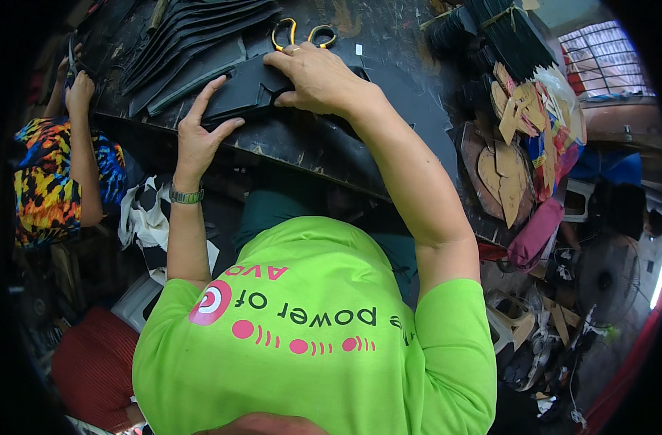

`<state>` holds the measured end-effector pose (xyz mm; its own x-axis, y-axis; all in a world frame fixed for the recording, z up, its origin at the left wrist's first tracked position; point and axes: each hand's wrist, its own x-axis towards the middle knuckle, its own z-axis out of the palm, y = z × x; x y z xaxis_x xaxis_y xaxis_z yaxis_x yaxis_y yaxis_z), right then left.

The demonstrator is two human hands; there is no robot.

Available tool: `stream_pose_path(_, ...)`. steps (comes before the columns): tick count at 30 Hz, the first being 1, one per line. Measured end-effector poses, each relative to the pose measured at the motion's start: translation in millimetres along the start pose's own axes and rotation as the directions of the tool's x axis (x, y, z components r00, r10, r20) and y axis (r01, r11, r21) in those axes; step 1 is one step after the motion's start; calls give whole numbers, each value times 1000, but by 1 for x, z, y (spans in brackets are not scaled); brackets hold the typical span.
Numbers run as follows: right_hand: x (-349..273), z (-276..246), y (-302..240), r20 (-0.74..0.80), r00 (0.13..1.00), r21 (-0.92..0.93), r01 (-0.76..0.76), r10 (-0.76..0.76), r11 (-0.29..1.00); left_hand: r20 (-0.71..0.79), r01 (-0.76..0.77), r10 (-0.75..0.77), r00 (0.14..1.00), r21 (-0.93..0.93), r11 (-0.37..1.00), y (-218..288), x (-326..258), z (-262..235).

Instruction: The person repeatedly places a small cardboard template onto a black leather piece, marks or aligns it, then sets the template aside. They then gather a stack of black leather pieces, align them, and tie the stack with a green string. The person also briefly handles a maroon fabric pouch and a pair of scissors on the table.

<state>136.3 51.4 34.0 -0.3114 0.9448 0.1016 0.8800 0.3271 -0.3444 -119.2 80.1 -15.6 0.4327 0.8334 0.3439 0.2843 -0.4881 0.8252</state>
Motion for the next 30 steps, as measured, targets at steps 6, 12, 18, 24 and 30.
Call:
stream_pose_path(6,-3,-5,3,25,1000,0,10,-10,1000,1,57,-57,998,-61,997,-1,1,3)
stream_pose_path(12,-2,-11,7,19,999,15,50,-51,999,-11,34,-35,999,-102,994,-6,-1,0)
stream_pose_path(18,-2,-12,8,11,993,173,-117,117,978,-30,-40,39,999,-23,999,-11,2,1)
stream_pose_path(24,0,-8,17,-62,992,292,-91,114,952,10,-7,8,1000,-36,999,-13,3,-1)
stream_pose_path(30,0,-10,23,-61,985,411,-121,160,904,19,13,-12,1000,-67,998,-11,3,0)
